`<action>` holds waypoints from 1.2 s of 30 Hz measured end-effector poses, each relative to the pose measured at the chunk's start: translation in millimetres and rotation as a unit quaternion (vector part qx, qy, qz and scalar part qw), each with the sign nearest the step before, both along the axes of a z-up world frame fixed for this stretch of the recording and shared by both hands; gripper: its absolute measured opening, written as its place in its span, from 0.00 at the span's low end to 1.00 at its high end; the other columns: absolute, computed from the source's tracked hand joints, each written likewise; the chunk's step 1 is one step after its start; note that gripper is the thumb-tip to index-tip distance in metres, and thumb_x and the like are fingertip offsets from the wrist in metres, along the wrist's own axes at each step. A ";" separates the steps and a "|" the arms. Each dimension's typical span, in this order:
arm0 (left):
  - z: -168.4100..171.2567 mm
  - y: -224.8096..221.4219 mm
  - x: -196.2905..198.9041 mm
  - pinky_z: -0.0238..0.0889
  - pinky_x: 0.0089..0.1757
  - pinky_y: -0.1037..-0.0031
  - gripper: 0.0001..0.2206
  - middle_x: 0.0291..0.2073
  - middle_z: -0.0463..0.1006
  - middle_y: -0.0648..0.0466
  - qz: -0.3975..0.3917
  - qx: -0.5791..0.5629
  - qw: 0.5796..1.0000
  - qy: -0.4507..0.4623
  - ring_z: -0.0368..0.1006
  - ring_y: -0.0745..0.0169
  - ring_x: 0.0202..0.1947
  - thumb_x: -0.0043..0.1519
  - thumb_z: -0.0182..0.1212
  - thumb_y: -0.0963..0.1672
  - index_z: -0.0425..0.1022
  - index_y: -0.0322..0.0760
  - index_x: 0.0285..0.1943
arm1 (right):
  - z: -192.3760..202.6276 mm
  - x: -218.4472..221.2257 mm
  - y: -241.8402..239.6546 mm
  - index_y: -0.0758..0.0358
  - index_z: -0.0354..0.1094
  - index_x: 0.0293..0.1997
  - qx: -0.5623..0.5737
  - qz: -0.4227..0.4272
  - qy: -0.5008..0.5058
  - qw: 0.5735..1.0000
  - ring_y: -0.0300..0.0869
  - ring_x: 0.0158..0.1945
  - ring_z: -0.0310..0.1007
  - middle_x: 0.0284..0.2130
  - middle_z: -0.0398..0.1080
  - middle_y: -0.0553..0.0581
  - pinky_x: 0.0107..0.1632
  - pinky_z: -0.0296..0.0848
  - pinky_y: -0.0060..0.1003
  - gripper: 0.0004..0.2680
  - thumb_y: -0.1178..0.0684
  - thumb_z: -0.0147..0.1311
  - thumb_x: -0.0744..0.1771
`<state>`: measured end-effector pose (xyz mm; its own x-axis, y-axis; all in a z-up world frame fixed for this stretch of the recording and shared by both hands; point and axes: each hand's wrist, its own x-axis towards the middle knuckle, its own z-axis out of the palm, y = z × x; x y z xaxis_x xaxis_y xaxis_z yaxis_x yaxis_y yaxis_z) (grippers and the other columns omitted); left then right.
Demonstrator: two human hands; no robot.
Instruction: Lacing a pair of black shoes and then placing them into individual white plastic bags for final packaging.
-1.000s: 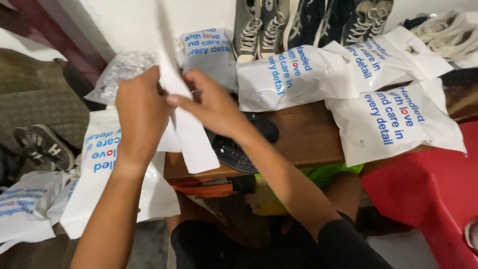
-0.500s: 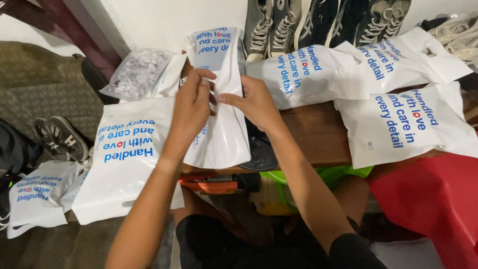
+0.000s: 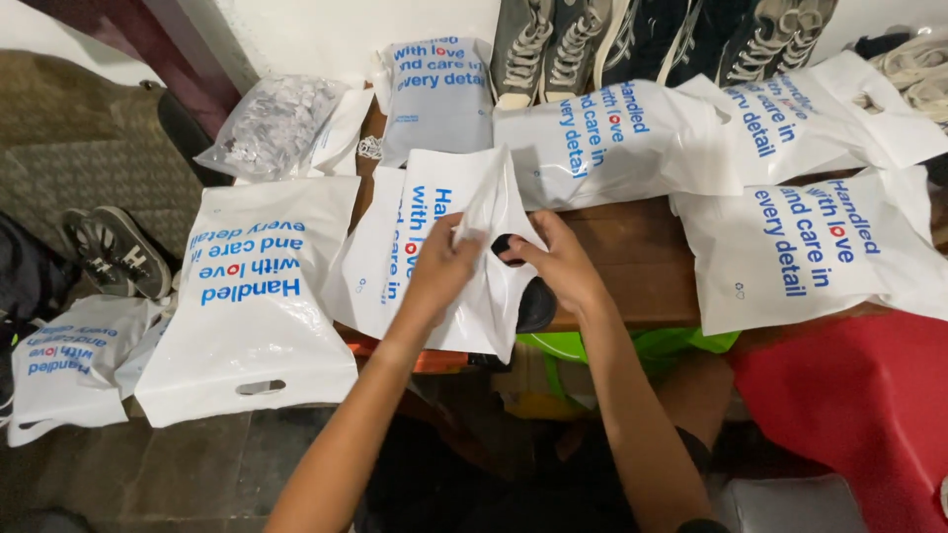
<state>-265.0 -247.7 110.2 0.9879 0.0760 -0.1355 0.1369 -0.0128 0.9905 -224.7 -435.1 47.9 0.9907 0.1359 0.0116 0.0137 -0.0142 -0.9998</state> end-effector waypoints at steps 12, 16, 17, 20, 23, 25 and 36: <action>-22.1 -40.0 10.7 0.73 0.34 0.59 0.12 0.24 0.81 0.40 0.021 0.330 0.932 -0.151 0.81 0.41 0.31 0.67 0.56 0.47 0.81 0.35 0.46 | 15.0 8.1 16.1 0.75 0.71 0.50 -0.171 -0.135 -0.045 0.975 0.44 0.37 0.78 0.34 0.75 0.66 0.36 0.82 0.36 0.11 0.52 0.54 0.70; -28.1 -27.1 28.6 0.73 0.38 0.54 0.11 0.31 0.82 0.36 0.063 0.375 0.914 -0.143 0.81 0.37 0.36 0.68 0.53 0.43 0.78 0.30 0.51 | 6.9 14.5 4.9 0.76 0.70 0.52 -0.262 -0.170 -0.083 0.946 0.54 0.42 0.78 0.38 0.75 0.72 0.41 0.80 0.46 0.10 0.56 0.49 0.71; -29.4 -20.8 32.6 0.74 0.40 0.52 0.10 0.36 0.83 0.35 0.080 0.380 0.911 -0.143 0.81 0.35 0.39 0.68 0.52 0.41 0.77 0.30 0.52 | 0.5 16.9 -1.8 0.78 0.69 0.54 -0.292 -0.185 -0.104 0.933 0.63 0.49 0.77 0.43 0.74 0.77 0.47 0.78 0.53 0.10 0.58 0.49 0.71; -3.6 12.4 33.6 0.74 0.40 0.49 0.09 0.32 0.82 0.37 0.046 0.478 0.864 -0.149 0.81 0.33 0.37 0.61 0.61 0.37 0.77 0.33 0.50 | 3.9 16.6 -18.8 0.72 0.73 0.48 -0.317 -0.203 -0.088 0.922 0.63 0.50 0.76 0.41 0.76 0.72 0.50 0.76 0.53 0.09 0.65 0.54 0.65; 18.6 23.5 30.8 0.75 0.38 0.56 0.09 0.33 0.83 0.41 0.023 0.509 0.846 -0.155 0.82 0.42 0.35 0.60 0.63 0.37 0.79 0.35 0.48 | 10.7 19.2 -22.6 0.65 0.75 0.47 -0.276 -0.191 -0.079 0.939 0.58 0.51 0.76 0.42 0.76 0.68 0.51 0.75 0.50 0.08 0.62 0.57 0.64; 32.1 22.9 29.9 0.75 0.39 0.55 0.11 0.36 0.82 0.40 -0.002 0.506 0.850 -0.144 0.81 0.41 0.37 0.59 0.64 0.37 0.78 0.32 0.50 | 25.1 12.8 -13.5 0.65 0.74 0.49 -0.228 -0.165 -0.072 0.957 0.54 0.52 0.76 0.43 0.76 0.67 0.52 0.74 0.50 0.10 0.58 0.60 0.64; 157.5 64.3 56.1 0.68 0.27 0.43 0.16 0.41 0.68 0.39 0.039 0.657 0.671 -0.341 0.75 0.27 0.22 0.62 0.52 0.38 0.80 0.42 0.55 | 109.7 25.3 -16.9 0.59 0.72 0.47 -0.054 -0.116 -0.225 0.966 0.33 0.40 0.69 0.34 0.67 0.46 0.42 0.68 0.24 0.15 0.71 0.53 0.60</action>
<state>-209.0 -183.4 267.7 0.7713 -0.2579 0.5818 -0.2913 -0.9559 -0.0375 -199.4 -452.0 157.6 0.8923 -0.0642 0.4468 0.4311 -0.1725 -0.8856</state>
